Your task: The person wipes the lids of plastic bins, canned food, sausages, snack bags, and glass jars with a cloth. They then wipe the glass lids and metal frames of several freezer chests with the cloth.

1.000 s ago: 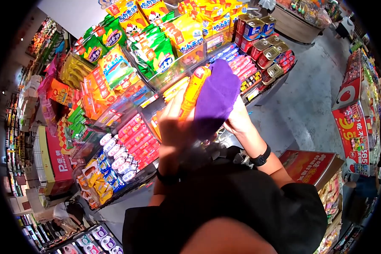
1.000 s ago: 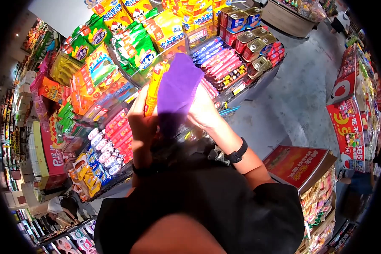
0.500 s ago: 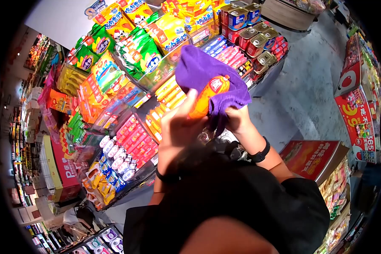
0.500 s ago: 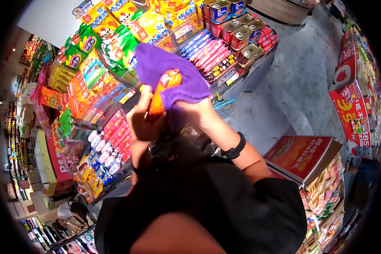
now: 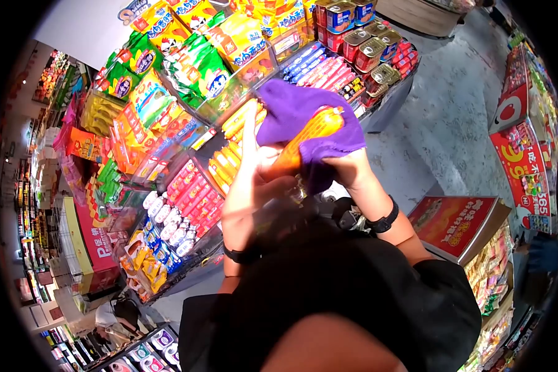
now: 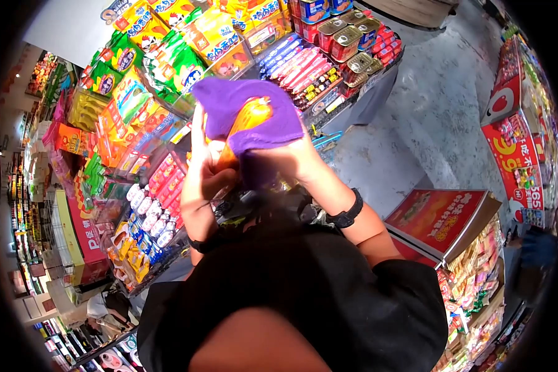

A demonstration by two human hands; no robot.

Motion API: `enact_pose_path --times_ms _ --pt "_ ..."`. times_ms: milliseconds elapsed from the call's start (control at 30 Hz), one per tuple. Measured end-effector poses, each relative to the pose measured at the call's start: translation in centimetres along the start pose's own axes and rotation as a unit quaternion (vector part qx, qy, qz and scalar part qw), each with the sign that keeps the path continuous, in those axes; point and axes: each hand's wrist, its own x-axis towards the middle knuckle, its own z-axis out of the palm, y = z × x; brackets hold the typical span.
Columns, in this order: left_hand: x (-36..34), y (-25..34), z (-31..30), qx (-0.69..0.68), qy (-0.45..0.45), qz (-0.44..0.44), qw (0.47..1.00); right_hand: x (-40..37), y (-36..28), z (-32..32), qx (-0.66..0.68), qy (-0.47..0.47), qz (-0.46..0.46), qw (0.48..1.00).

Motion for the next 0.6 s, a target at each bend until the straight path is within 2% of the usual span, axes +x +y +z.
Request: enact_pose_path --times_ms 67,100,133,200,233,267,300,333,400,433,467,500,533,600 --pt "-0.3 -0.8 -0.8 0.049 0.030 0.005 0.998 -0.5 0.6 -1.3 0.069 0.083 0.034 0.994" --pt "-0.7 -1.1 -1.3 0.074 0.037 0.002 0.997 -0.7 0.9 -1.6 0.117 0.082 -0.011 0.990" --pt "-0.9 -1.0 -2.3 0.126 0.026 -0.023 0.991 -0.6 0.9 -1.6 0.114 0.081 -0.016 0.990" --pt "-1.5 -0.7 -1.7 0.135 0.026 -0.047 0.989 -0.7 0.9 -1.6 0.158 0.085 -0.048 0.983" --pt "-1.8 -0.3 -1.0 0.131 0.029 -0.047 0.990 -1.0 1.0 -1.9 0.157 0.077 -0.049 0.983" --pt "-2.1 0.4 -0.4 0.103 0.038 -0.094 0.990 -1.1 0.9 -2.1 0.155 0.077 -0.045 0.984" --pt "-2.3 0.7 -0.1 0.076 0.047 -0.140 0.986 -1.1 0.5 -2.2 0.155 0.044 -0.023 0.987" --pt "-2.2 0.1 -0.7 0.077 0.047 -0.141 0.986 -0.8 -0.1 -1.8 0.155 0.012 -0.005 0.988" --pt "-1.6 -1.8 -2.3 0.187 -0.053 -0.051 0.980 0.0 -1.2 -0.9 0.112 0.014 -0.018 0.993" --pt "-1.5 -1.7 -2.8 0.173 -0.083 -0.128 0.973 0.2 -1.2 -0.7 0.097 -0.025 -0.007 0.995" --pt "-1.8 -1.9 -2.5 0.173 -0.089 -0.130 0.972 0.3 -1.2 -0.6 0.080 -0.063 0.004 0.995" --pt "-2.1 -1.9 -1.4 0.094 -0.018 -0.133 0.986 0.6 -0.9 -0.8 0.057 -0.099 0.002 0.994" --pt "-2.0 -1.5 -0.1 0.012 0.055 -0.136 0.989 0.5 -0.6 -1.1 0.055 -0.096 0.002 0.994" --pt "-1.7 -0.5 1.1 0.001 0.067 -0.139 0.988 0.1 -0.2 -1.7 -0.152 -0.186 0.031 0.970"
